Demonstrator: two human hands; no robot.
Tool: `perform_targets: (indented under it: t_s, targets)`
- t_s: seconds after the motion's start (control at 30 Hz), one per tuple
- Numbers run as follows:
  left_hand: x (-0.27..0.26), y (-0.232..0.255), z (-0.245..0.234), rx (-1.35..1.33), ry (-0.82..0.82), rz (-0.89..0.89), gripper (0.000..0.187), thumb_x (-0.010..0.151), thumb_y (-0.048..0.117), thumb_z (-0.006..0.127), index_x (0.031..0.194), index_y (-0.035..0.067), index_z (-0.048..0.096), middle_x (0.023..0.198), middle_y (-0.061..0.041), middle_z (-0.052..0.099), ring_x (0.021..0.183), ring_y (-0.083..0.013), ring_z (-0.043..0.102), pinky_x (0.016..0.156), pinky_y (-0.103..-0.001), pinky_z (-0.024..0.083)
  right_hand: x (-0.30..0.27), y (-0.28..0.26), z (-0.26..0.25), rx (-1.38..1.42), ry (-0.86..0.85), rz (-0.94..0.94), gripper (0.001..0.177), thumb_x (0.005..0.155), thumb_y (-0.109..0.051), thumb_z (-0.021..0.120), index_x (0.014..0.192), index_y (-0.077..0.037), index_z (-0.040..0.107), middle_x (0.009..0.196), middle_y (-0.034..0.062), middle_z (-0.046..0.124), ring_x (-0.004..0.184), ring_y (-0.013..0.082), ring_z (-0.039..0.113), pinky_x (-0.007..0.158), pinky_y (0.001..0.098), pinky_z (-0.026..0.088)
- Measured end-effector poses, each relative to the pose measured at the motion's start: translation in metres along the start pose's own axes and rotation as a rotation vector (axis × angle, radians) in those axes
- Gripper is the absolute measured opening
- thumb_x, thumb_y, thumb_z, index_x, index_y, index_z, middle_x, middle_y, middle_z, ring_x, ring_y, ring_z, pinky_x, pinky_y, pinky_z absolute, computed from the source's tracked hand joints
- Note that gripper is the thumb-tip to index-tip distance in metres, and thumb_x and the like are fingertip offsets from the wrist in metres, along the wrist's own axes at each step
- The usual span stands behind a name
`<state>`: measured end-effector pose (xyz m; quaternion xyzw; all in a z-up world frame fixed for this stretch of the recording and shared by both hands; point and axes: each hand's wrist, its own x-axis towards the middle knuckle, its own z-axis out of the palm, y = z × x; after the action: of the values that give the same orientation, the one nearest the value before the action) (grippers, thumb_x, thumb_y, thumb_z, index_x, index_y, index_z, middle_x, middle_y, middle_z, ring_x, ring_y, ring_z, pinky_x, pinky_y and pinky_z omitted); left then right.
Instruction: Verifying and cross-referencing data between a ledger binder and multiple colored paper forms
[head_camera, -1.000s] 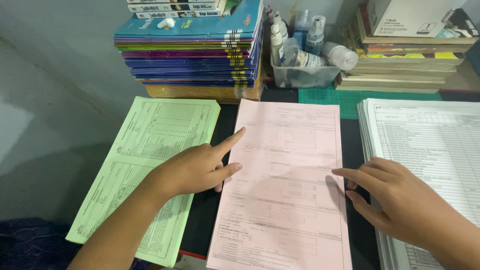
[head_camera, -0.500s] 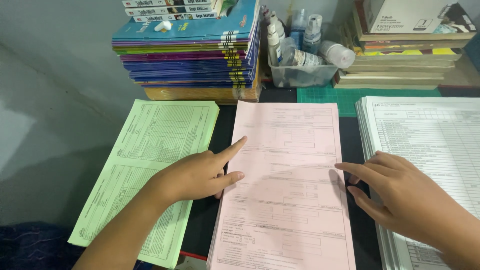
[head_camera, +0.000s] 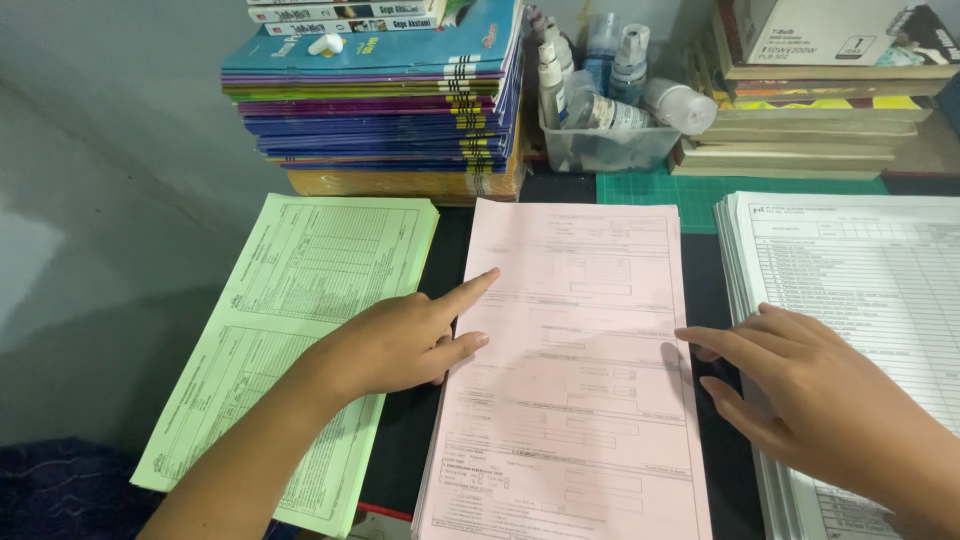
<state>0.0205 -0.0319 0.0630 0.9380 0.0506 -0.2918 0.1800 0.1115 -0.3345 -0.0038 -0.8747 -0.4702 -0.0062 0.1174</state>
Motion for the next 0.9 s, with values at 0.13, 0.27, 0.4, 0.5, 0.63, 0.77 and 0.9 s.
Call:
perform_targets:
  t_s: [0.13,0.27,0.4,0.5,0.63,0.77,0.9]
  targets:
    - [0.005,-0.004,0.002,-0.018,-0.002,0.018,0.064,0.088,0.035,0.038,0.146,0.030,0.011,0.047,-0.004,0.040,0.047,-0.0201,0.040,0.050,-0.036,0.033,-0.001,0.001,0.004,0.056,-0.008,-0.023,0.045,0.074,-0.028,0.059,0.119,-0.023,0.053,0.071,-0.0013,0.062,0.068,0.0196,0.057,0.065,0.0328,0.048]
    - [0.007,-0.007,0.004,-0.001,0.027,0.031,0.065,0.087,0.035,0.040,0.146,0.029,0.011,0.050,-0.004,0.050,0.049,-0.0212,0.046,0.052,-0.035,0.037,-0.002,-0.001,0.000,0.052,0.000,0.008,0.045,0.074,-0.032,0.059,0.118,-0.025,0.055,0.084,-0.0021,0.065,0.078,0.0201,0.059,0.071,0.0337,0.049]
    - [0.010,-0.008,0.007,0.004,0.032,0.057,0.065,0.088,0.035,0.041,0.146,0.029,0.012,0.046,-0.005,0.043,0.046,-0.0209,0.042,0.050,-0.035,0.035,-0.002,-0.002,0.002,0.094,-0.036,-0.033,0.047,0.075,-0.030,0.058,0.121,-0.022,0.052,0.086,-0.0077,0.068,0.074,0.0189,0.056,0.070,0.0345,0.048]
    - [0.010,-0.009,0.006,0.002,0.039,0.073,0.066,0.088,0.034,0.042,0.146,0.028,0.012,0.044,-0.003,0.041,0.044,-0.0181,0.040,0.049,-0.034,0.034,-0.002,-0.001,0.000,0.075,-0.025,-0.004,0.047,0.074,-0.030,0.059,0.121,-0.023,0.052,0.086,-0.0050,0.066,0.076,0.0193,0.058,0.070,0.0342,0.049]
    - [0.012,-0.012,0.009,0.015,0.060,0.121,0.064,0.087,0.034,0.043,0.145,0.025,0.015,0.043,-0.002,0.043,0.042,-0.0176,0.041,0.047,-0.033,0.035,-0.001,-0.001,0.000,0.072,-0.135,0.070,0.050,0.074,-0.032,0.060,0.123,-0.027,0.051,0.085,-0.0065,0.068,0.076,0.0170,0.059,0.070,0.0326,0.050]
    - [0.015,-0.015,0.010,0.029,0.094,0.122,0.064,0.086,0.034,0.044,0.144,0.027,0.017,0.044,-0.003,0.045,0.045,-0.0216,0.045,0.050,-0.035,0.036,-0.003,0.001,-0.001,0.019,-0.049,0.053,0.047,0.073,-0.033,0.061,0.119,-0.026,0.054,0.079,-0.0011,0.064,0.074,0.0198,0.059,0.069,0.0335,0.049]
    - [0.015,-0.014,0.010,0.053,0.110,0.100,0.063,0.086,0.036,0.044,0.143,0.027,0.019,0.052,-0.002,0.056,0.054,-0.0227,0.053,0.056,-0.035,0.041,-0.005,-0.001,0.001,0.041,-0.013,0.016,0.045,0.074,-0.033,0.060,0.118,-0.026,0.055,0.083,0.0008,0.063,0.079,0.0197,0.060,0.072,0.0335,0.049]
